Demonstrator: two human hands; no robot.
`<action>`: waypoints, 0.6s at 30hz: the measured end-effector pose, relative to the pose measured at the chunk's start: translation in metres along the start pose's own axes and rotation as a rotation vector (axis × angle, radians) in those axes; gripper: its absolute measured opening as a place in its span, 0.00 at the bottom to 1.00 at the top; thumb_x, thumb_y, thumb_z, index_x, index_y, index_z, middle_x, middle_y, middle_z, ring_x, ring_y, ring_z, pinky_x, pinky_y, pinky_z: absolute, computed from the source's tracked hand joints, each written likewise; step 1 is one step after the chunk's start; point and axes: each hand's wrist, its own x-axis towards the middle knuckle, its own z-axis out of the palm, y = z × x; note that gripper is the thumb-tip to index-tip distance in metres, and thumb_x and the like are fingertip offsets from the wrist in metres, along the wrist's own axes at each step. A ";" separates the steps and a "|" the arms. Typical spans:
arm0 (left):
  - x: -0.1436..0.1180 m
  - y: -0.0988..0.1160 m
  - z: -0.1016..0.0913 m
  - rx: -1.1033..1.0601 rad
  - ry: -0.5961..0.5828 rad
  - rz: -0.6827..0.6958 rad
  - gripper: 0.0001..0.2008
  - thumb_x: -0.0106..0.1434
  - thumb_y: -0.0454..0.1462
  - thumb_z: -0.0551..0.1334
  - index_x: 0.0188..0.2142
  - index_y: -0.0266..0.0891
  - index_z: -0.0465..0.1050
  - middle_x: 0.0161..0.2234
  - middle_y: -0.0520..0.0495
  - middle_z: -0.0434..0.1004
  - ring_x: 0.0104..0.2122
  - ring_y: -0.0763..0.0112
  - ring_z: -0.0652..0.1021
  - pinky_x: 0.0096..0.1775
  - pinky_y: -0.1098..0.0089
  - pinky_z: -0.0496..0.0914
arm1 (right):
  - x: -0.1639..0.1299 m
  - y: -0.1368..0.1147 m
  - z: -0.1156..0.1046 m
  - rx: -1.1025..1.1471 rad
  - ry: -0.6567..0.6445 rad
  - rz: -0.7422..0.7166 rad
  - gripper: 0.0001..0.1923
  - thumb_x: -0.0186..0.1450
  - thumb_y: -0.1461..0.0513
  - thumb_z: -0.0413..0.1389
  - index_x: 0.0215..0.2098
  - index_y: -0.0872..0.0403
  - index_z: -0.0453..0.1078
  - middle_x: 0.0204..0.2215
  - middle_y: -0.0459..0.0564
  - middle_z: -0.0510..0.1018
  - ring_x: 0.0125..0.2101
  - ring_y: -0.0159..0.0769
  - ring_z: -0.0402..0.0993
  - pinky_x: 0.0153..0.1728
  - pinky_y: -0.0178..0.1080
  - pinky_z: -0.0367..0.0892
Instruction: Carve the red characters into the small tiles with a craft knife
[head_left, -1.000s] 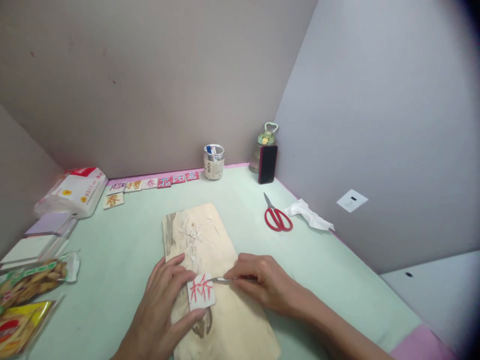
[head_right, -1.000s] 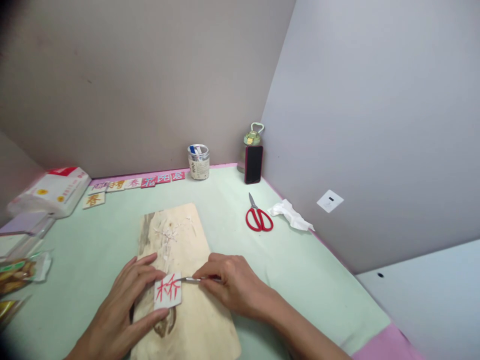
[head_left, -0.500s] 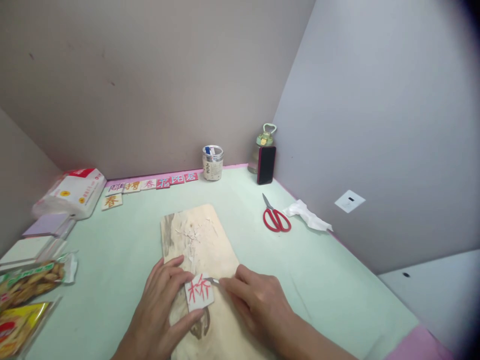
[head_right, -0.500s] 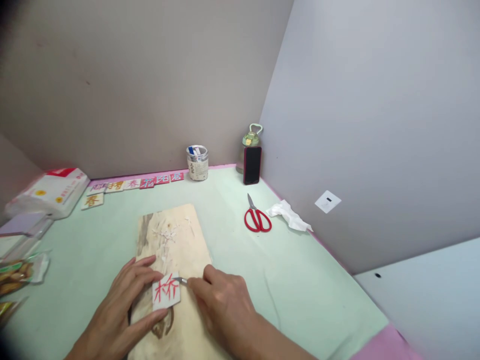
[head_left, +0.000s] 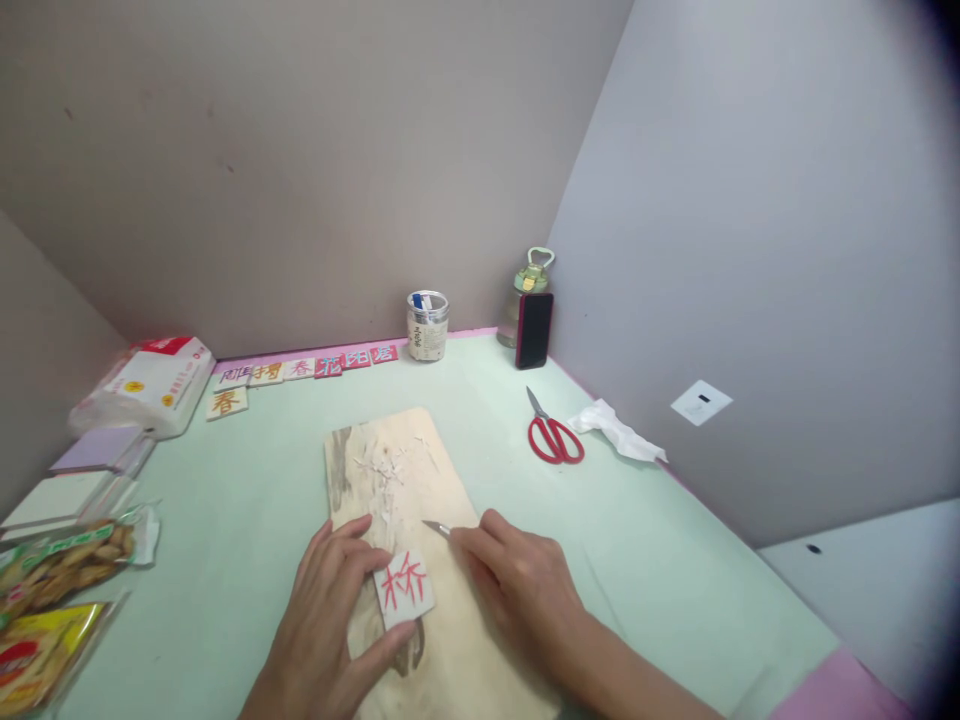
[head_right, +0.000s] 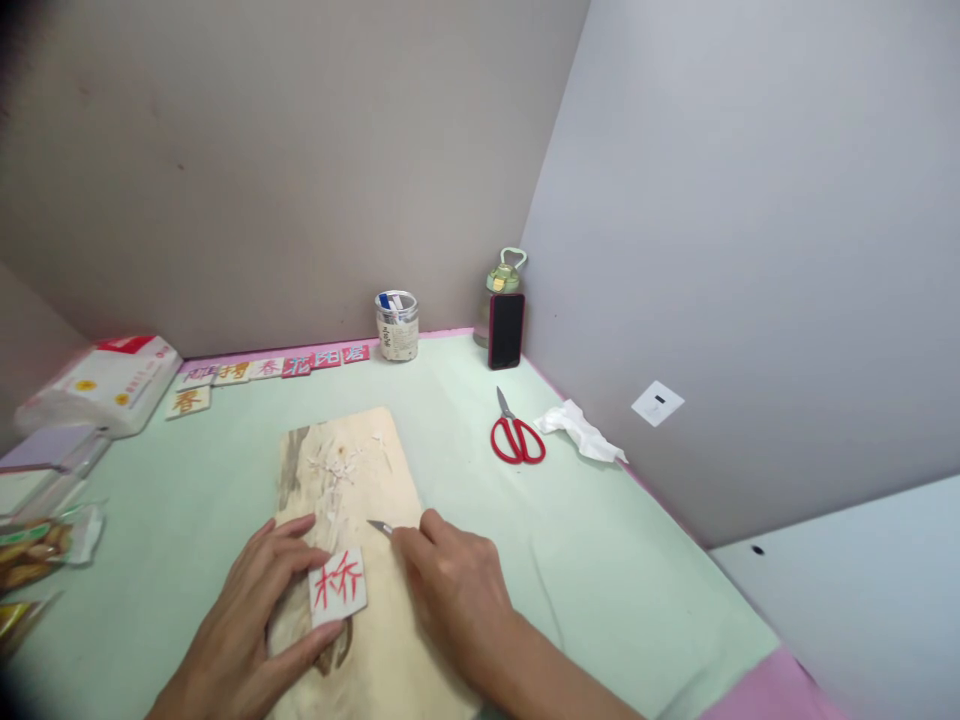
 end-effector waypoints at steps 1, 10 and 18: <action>0.000 0.000 0.000 -0.001 -0.001 -0.004 0.19 0.63 0.43 0.66 0.50 0.46 0.63 0.47 0.46 0.73 0.61 0.50 0.68 0.63 0.43 0.57 | 0.001 0.003 -0.002 0.080 -0.020 0.032 0.13 0.72 0.66 0.48 0.42 0.50 0.75 0.29 0.45 0.73 0.23 0.30 0.69 0.24 0.33 0.57; 0.002 0.002 -0.001 -0.012 -0.011 -0.019 0.19 0.63 0.45 0.67 0.50 0.46 0.64 0.46 0.46 0.74 0.61 0.48 0.68 0.64 0.41 0.55 | 0.002 0.011 -0.024 0.339 -0.237 -0.026 0.14 0.73 0.64 0.49 0.48 0.48 0.77 0.32 0.46 0.76 0.29 0.31 0.73 0.30 0.32 0.61; 0.001 0.000 -0.001 -0.010 -0.025 -0.012 0.20 0.63 0.45 0.66 0.50 0.47 0.63 0.47 0.46 0.73 0.61 0.49 0.68 0.64 0.41 0.54 | 0.013 0.011 -0.028 0.241 -0.265 -0.119 0.12 0.73 0.65 0.50 0.46 0.49 0.76 0.33 0.45 0.76 0.29 0.30 0.73 0.28 0.33 0.58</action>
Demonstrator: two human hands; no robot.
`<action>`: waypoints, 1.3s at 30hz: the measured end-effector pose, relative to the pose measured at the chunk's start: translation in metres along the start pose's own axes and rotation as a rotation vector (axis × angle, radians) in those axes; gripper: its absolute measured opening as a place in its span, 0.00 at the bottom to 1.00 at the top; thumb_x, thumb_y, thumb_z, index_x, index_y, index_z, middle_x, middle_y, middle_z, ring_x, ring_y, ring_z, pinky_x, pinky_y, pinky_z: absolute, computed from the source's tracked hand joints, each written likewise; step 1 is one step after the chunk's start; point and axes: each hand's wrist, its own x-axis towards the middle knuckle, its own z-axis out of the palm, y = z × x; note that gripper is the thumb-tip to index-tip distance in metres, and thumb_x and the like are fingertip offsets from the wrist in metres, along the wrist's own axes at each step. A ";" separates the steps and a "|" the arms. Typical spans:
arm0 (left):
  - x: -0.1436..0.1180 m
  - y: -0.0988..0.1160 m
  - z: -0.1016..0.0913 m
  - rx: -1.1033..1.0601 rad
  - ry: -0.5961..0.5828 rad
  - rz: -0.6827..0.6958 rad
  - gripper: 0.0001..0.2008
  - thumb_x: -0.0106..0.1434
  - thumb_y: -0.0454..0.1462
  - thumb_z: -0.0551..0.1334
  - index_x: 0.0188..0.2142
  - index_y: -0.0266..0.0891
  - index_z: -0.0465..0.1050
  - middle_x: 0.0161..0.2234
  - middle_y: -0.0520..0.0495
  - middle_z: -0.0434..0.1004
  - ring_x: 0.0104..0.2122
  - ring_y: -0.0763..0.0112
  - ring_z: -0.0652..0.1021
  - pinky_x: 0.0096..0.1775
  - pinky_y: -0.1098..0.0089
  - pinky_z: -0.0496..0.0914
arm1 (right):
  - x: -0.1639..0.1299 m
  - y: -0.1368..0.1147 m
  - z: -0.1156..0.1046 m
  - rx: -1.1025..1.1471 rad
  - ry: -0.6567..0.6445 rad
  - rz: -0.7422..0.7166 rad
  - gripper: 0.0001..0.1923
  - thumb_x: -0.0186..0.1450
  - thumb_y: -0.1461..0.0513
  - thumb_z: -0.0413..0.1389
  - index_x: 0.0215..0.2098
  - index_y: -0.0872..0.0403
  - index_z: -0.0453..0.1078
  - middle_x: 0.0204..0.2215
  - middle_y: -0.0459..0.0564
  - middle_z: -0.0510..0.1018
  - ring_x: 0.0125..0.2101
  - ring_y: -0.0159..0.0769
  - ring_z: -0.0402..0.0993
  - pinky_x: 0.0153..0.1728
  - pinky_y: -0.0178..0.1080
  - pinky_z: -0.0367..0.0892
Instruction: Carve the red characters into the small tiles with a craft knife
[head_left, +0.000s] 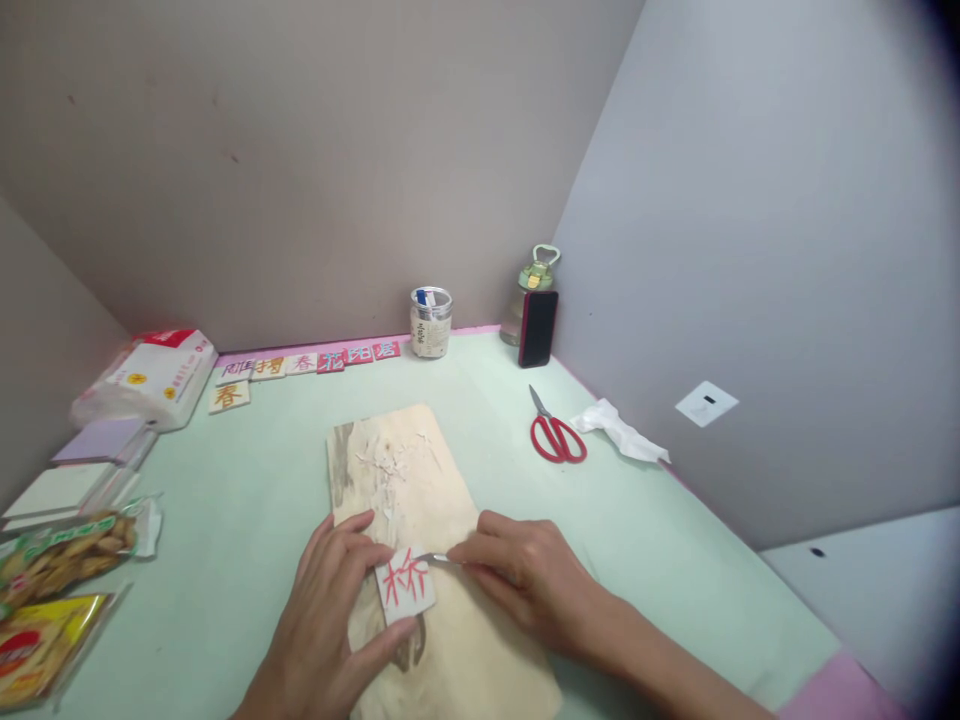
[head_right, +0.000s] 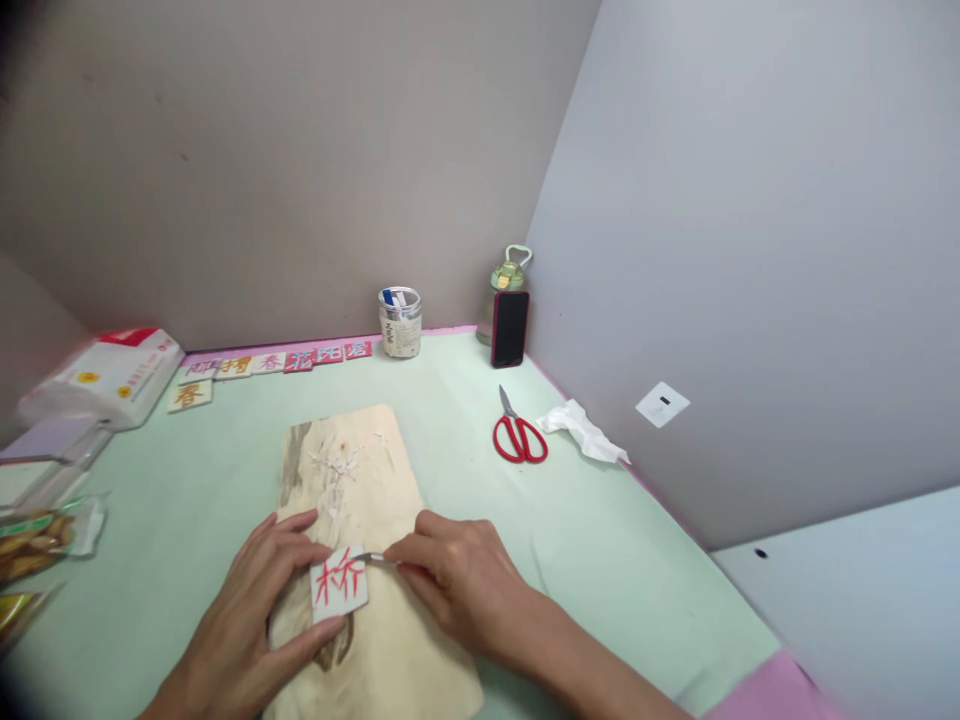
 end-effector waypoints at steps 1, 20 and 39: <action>0.000 0.000 0.000 0.001 0.002 0.000 0.20 0.63 0.45 0.66 0.50 0.47 0.63 0.48 0.46 0.73 0.61 0.49 0.68 0.64 0.42 0.55 | -0.001 -0.001 0.003 -0.037 0.028 -0.003 0.13 0.73 0.65 0.50 0.46 0.49 0.76 0.32 0.45 0.76 0.28 0.30 0.72 0.28 0.34 0.57; 0.000 0.002 0.000 0.009 0.037 -0.007 0.18 0.63 0.45 0.66 0.49 0.46 0.64 0.48 0.45 0.74 0.61 0.49 0.69 0.63 0.41 0.58 | -0.013 -0.026 0.053 -0.413 0.423 0.036 0.11 0.72 0.66 0.48 0.41 0.50 0.72 0.24 0.44 0.71 0.18 0.33 0.64 0.21 0.37 0.51; -0.001 0.002 0.001 -0.024 0.023 -0.019 0.18 0.63 0.45 0.66 0.49 0.46 0.64 0.47 0.46 0.73 0.61 0.49 0.67 0.64 0.41 0.54 | -0.015 -0.006 0.023 0.135 0.176 0.186 0.14 0.73 0.63 0.49 0.48 0.47 0.76 0.32 0.46 0.74 0.28 0.31 0.73 0.30 0.32 0.62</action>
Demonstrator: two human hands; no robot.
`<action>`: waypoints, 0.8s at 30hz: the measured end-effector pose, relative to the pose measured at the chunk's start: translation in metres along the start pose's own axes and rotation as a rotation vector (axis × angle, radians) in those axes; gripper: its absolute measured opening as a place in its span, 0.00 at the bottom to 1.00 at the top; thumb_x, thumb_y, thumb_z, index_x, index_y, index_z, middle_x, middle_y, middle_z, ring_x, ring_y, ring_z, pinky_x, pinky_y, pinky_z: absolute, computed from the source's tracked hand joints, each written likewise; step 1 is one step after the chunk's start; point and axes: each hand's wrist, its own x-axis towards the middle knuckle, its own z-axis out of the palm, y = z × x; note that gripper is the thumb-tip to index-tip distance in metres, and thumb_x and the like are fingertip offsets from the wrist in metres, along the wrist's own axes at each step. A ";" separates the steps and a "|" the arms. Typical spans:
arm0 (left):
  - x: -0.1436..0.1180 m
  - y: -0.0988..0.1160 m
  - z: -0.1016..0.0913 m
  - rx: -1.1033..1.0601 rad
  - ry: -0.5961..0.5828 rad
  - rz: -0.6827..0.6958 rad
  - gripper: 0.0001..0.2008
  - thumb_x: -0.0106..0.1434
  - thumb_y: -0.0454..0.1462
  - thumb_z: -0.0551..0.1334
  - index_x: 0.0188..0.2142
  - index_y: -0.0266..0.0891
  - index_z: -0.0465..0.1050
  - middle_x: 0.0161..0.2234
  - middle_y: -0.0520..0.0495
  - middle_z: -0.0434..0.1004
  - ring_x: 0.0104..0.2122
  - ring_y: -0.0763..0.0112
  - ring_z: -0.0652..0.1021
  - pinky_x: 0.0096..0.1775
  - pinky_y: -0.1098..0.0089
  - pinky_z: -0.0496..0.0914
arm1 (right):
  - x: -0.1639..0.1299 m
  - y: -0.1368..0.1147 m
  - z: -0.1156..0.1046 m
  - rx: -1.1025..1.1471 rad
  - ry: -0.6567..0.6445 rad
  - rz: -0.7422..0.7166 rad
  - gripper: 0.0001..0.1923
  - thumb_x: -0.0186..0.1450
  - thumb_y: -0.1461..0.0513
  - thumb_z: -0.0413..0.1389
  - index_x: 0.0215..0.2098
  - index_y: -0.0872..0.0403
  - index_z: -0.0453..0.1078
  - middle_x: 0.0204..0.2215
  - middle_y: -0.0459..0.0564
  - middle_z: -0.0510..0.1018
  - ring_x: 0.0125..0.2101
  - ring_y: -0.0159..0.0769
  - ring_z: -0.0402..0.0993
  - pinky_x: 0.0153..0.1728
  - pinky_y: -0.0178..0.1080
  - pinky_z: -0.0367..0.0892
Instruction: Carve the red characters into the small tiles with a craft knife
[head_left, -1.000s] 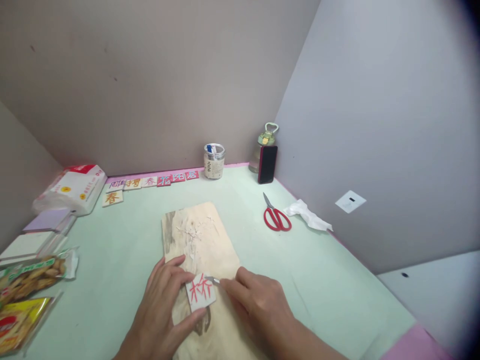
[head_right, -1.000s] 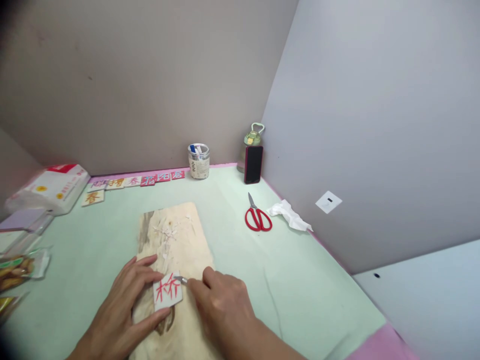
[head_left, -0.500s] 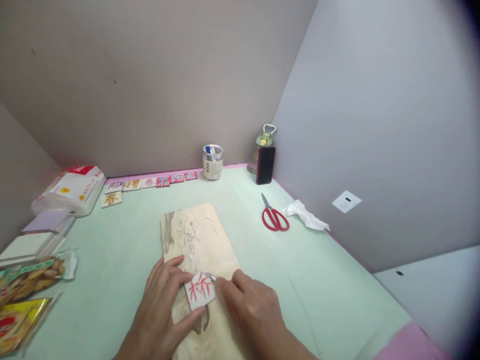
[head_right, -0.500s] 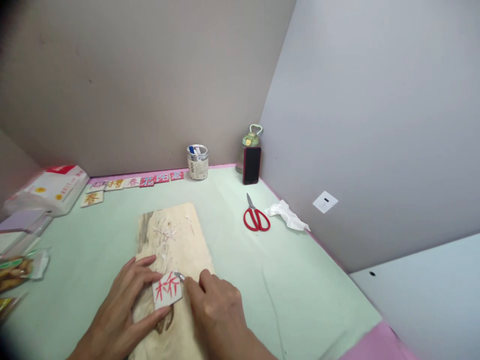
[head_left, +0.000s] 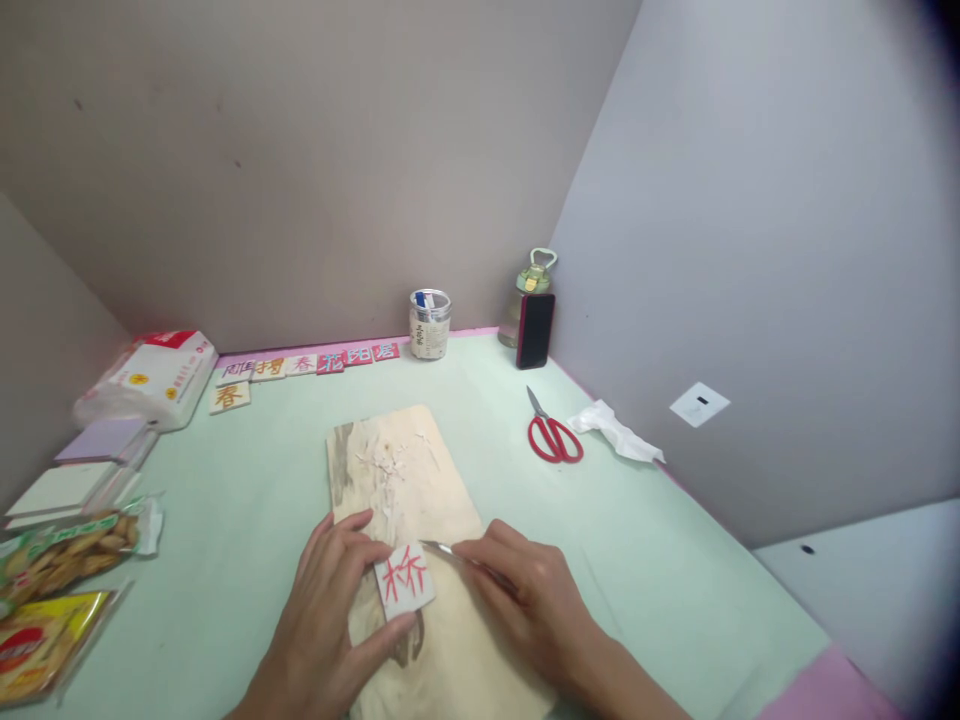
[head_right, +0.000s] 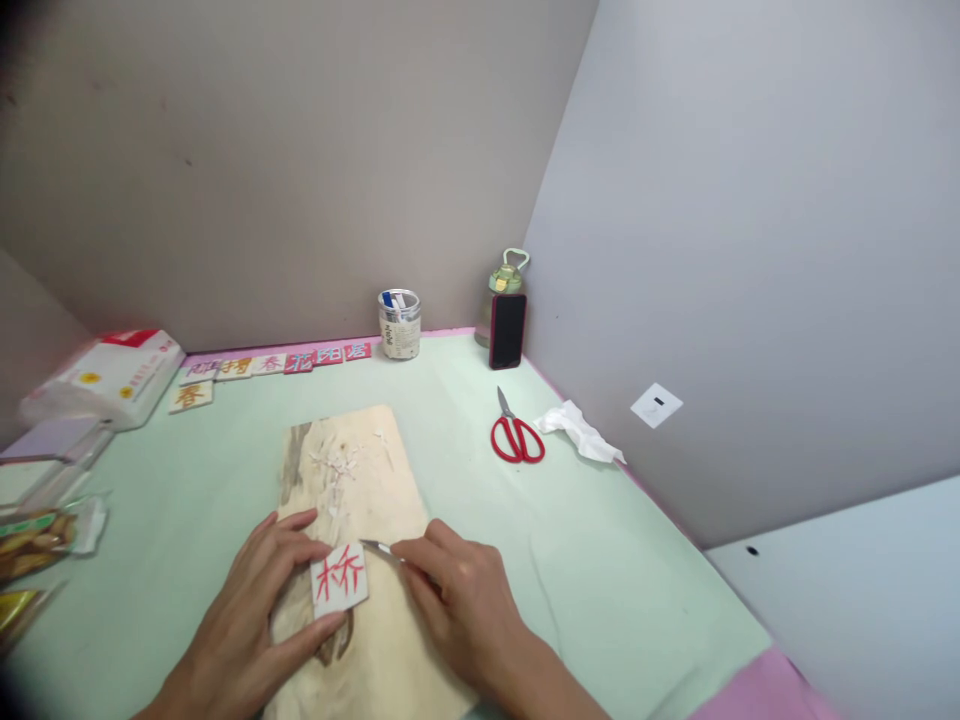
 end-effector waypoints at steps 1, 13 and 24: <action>0.000 0.000 0.000 0.002 -0.001 0.000 0.18 0.63 0.45 0.66 0.49 0.46 0.64 0.47 0.46 0.73 0.61 0.49 0.67 0.65 0.41 0.53 | -0.002 0.001 0.000 0.000 -0.012 -0.016 0.14 0.73 0.63 0.48 0.48 0.48 0.76 0.32 0.46 0.74 0.29 0.31 0.73 0.30 0.32 0.62; 0.001 -0.002 0.000 0.004 0.019 0.009 0.18 0.63 0.45 0.66 0.49 0.47 0.64 0.48 0.47 0.73 0.61 0.50 0.68 0.64 0.43 0.56 | 0.004 -0.001 0.008 -0.254 0.004 -0.149 0.14 0.73 0.64 0.46 0.45 0.49 0.74 0.30 0.46 0.73 0.25 0.33 0.70 0.26 0.35 0.56; -0.001 -0.003 0.001 0.001 0.010 0.020 0.17 0.65 0.44 0.64 0.51 0.46 0.63 0.49 0.46 0.72 0.61 0.52 0.68 0.66 0.44 0.53 | 0.015 -0.001 0.014 -0.312 0.063 -0.080 0.11 0.69 0.67 0.51 0.40 0.50 0.75 0.29 0.45 0.72 0.23 0.30 0.66 0.25 0.34 0.52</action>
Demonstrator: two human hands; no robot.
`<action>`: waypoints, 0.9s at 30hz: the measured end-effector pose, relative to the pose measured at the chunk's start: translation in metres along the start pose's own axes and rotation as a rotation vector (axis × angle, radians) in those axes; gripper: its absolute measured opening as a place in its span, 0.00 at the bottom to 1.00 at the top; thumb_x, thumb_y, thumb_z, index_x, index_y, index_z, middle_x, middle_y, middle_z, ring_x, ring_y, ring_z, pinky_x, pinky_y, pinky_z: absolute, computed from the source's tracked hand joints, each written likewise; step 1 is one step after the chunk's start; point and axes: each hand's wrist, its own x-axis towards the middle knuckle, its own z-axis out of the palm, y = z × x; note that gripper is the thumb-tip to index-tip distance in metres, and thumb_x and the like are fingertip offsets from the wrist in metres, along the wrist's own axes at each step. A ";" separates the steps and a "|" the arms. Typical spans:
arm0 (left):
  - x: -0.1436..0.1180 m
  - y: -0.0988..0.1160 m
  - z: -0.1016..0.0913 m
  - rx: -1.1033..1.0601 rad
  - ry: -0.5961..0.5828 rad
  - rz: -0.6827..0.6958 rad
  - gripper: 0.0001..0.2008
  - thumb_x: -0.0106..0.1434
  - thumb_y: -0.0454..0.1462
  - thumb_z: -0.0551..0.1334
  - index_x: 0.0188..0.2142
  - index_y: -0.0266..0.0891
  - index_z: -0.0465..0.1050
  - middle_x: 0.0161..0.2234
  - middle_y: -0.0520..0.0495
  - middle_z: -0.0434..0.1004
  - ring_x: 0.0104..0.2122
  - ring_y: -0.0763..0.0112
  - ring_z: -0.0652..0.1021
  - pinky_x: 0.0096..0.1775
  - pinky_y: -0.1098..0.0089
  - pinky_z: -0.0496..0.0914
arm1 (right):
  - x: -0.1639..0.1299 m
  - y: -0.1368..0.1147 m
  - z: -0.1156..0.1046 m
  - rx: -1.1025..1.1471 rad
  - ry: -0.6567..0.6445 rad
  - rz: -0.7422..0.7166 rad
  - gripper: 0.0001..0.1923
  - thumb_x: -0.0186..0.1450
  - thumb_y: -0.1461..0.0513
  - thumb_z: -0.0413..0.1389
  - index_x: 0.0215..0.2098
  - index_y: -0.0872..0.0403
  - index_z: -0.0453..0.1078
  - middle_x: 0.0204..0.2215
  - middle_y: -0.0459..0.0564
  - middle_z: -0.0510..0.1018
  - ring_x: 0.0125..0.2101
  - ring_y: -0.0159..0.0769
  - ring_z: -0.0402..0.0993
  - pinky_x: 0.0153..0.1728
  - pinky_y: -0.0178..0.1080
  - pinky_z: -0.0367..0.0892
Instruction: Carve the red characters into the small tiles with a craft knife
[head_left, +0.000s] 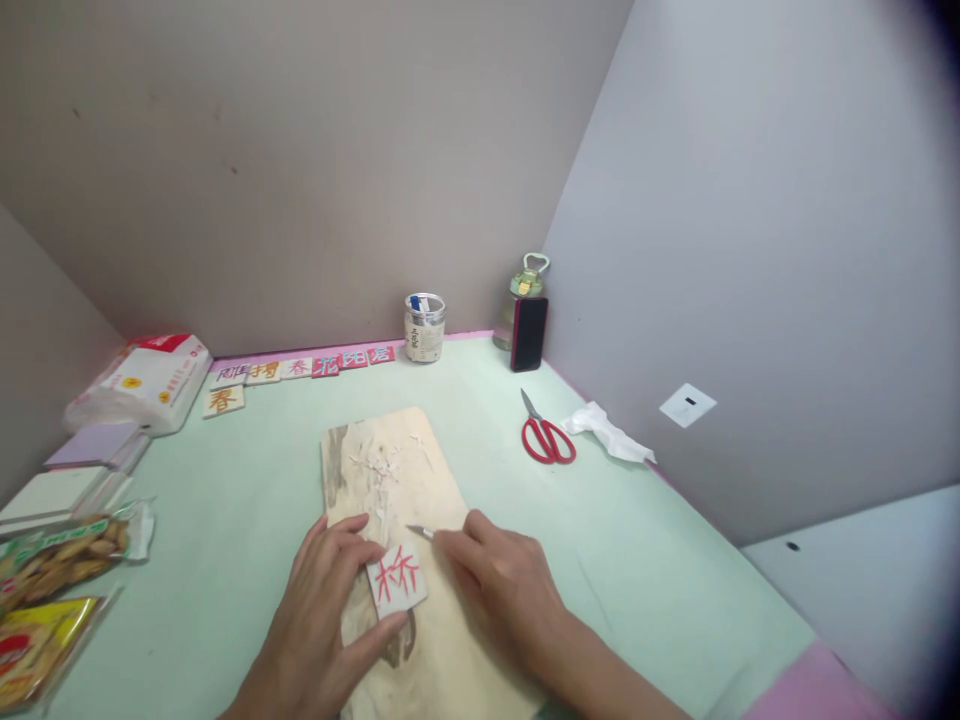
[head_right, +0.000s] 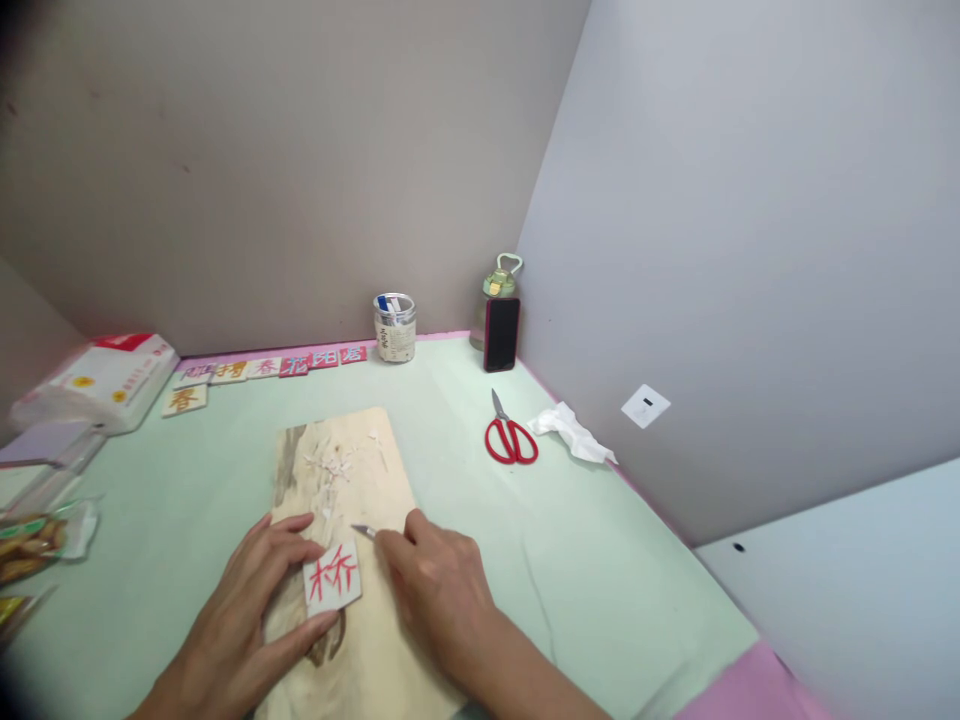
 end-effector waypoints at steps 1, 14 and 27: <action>0.000 0.000 0.000 0.000 0.000 0.000 0.18 0.65 0.44 0.65 0.51 0.46 0.63 0.49 0.46 0.72 0.61 0.52 0.68 0.66 0.44 0.53 | 0.004 0.002 -0.001 0.013 -0.008 0.028 0.11 0.69 0.67 0.52 0.40 0.50 0.75 0.29 0.45 0.72 0.23 0.30 0.67 0.25 0.34 0.52; 0.000 -0.003 0.001 -0.003 -0.006 0.019 0.20 0.65 0.44 0.65 0.53 0.46 0.63 0.50 0.46 0.72 0.61 0.52 0.67 0.66 0.45 0.51 | -0.006 0.014 -0.018 0.396 -0.157 0.060 0.13 0.71 0.65 0.53 0.47 0.46 0.78 0.34 0.45 0.75 0.30 0.31 0.72 0.32 0.32 0.60; 0.002 0.001 -0.001 -0.006 -0.005 0.002 0.20 0.64 0.45 0.65 0.53 0.47 0.64 0.49 0.46 0.73 0.60 0.50 0.69 0.64 0.43 0.56 | 0.018 0.002 -0.012 0.318 -0.149 0.159 0.12 0.68 0.67 0.53 0.44 0.49 0.76 0.34 0.45 0.76 0.30 0.32 0.71 0.32 0.34 0.58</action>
